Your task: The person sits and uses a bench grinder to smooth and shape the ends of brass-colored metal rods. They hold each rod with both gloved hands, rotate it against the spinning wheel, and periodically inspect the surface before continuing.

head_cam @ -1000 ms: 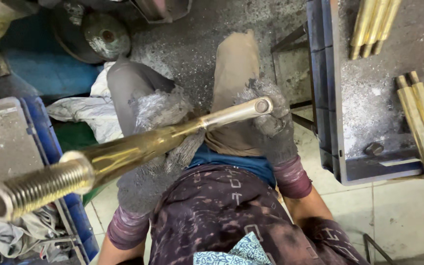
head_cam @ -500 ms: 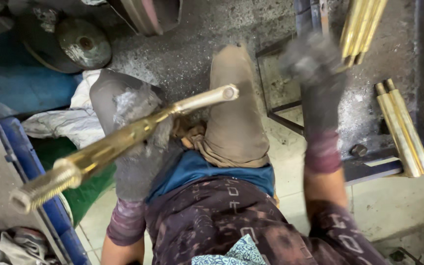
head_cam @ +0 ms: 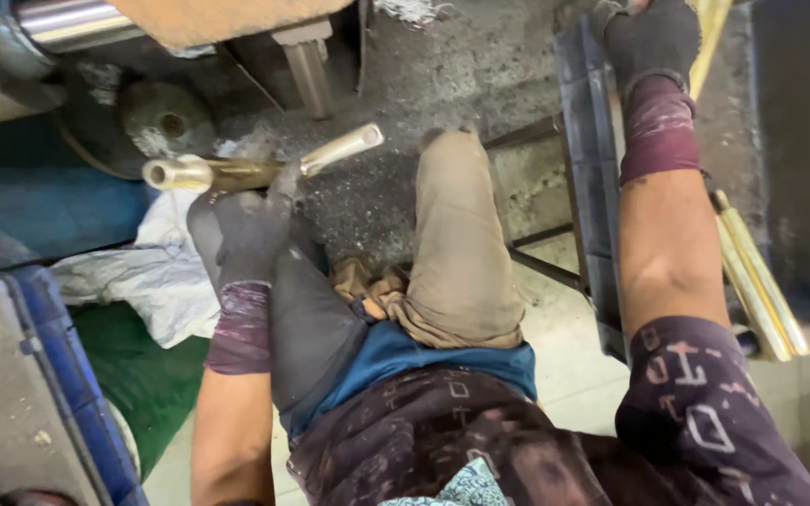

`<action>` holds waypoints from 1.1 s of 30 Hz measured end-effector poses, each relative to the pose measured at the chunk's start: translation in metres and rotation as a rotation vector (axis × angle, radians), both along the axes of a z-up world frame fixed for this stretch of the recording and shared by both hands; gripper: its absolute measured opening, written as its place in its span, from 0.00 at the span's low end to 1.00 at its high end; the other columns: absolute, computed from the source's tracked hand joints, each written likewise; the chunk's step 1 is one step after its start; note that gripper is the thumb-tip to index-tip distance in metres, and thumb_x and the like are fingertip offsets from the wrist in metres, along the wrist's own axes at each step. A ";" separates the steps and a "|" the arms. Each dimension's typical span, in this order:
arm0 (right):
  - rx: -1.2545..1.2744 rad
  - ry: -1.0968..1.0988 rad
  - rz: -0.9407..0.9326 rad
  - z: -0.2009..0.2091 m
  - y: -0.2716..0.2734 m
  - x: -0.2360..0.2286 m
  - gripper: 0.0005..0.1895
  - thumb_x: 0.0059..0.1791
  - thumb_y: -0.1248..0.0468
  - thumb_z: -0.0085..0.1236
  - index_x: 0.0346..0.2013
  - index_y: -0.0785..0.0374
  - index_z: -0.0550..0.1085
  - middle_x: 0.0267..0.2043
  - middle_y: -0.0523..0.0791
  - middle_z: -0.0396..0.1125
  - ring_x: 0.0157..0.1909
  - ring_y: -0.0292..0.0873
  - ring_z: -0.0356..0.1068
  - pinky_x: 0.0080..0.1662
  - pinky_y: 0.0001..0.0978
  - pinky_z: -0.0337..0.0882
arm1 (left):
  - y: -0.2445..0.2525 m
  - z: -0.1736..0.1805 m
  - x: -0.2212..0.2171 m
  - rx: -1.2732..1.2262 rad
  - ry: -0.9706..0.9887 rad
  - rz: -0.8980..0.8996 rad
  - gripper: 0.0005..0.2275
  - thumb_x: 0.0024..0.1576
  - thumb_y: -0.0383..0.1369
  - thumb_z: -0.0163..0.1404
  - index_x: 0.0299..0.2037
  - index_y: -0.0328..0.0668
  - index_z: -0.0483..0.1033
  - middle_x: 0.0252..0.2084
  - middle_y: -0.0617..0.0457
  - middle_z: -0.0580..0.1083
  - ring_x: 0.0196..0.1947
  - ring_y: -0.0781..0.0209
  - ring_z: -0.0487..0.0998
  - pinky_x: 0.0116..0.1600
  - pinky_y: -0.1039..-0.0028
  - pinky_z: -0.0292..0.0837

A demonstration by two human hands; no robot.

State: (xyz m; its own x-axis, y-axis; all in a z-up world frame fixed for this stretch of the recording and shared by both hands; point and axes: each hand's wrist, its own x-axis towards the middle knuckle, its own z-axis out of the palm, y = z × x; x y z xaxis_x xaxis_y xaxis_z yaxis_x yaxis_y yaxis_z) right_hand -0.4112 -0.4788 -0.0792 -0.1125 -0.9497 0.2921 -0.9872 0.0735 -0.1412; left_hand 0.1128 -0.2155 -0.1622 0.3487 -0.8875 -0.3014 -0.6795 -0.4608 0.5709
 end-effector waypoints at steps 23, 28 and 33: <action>0.620 -0.960 0.402 0.046 0.177 0.283 0.18 0.50 0.60 0.60 0.52 0.67 0.75 0.43 0.45 0.77 0.40 0.36 0.78 0.41 0.27 0.77 | -0.038 0.057 -0.016 -0.234 0.043 -0.231 0.15 0.65 0.37 0.44 0.58 0.61 0.80 0.37 0.40 0.77 0.34 0.42 0.79 0.41 0.57 0.75; 0.667 -0.481 0.244 0.048 0.177 0.310 0.19 0.49 0.50 0.62 0.40 0.65 0.80 0.33 0.50 0.78 0.34 0.45 0.77 0.44 0.34 0.72 | -0.054 0.066 -0.021 0.026 0.365 0.098 0.19 0.62 0.49 0.51 0.51 0.43 0.80 0.42 0.41 0.80 0.42 0.44 0.82 0.49 0.59 0.75; 0.986 -2.169 0.216 -0.012 0.162 0.293 0.20 0.52 0.49 0.52 0.38 0.64 0.76 0.32 0.53 0.73 0.29 0.51 0.73 0.35 0.42 0.73 | -0.062 0.083 -0.024 -0.005 0.511 0.193 0.27 0.57 0.54 0.53 0.49 0.34 0.80 0.46 0.38 0.80 0.47 0.43 0.81 0.50 0.60 0.74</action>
